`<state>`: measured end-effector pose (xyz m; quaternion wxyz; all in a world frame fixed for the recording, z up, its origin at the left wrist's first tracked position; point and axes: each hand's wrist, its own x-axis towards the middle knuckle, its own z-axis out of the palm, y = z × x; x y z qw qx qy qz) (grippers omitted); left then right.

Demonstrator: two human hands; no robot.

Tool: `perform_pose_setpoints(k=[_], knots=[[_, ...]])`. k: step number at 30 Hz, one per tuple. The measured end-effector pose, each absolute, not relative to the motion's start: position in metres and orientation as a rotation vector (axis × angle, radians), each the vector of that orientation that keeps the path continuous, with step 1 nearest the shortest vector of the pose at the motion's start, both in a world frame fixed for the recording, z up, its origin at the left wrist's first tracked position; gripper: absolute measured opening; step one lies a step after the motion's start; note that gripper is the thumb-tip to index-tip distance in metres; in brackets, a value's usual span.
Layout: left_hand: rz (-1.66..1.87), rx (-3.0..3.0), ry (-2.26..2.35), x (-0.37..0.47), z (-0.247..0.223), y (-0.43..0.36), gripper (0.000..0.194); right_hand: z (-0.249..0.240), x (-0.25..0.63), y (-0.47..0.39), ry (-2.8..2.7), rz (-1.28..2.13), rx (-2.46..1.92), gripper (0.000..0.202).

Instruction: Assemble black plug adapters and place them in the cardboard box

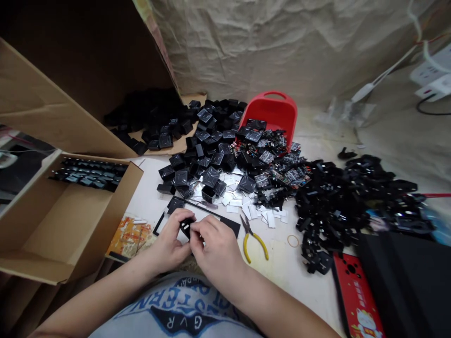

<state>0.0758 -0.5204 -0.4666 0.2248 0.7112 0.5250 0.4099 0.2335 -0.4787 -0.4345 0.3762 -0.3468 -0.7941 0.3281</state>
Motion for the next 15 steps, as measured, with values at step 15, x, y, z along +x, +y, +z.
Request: perform_pose_setpoints(k=[15], knots=[[1.119,1.747,1.484,0.069,-0.464,-0.515,0.041,-0.442,0.292,-0.388,-2.042,0.887,-1.485,0.025]])
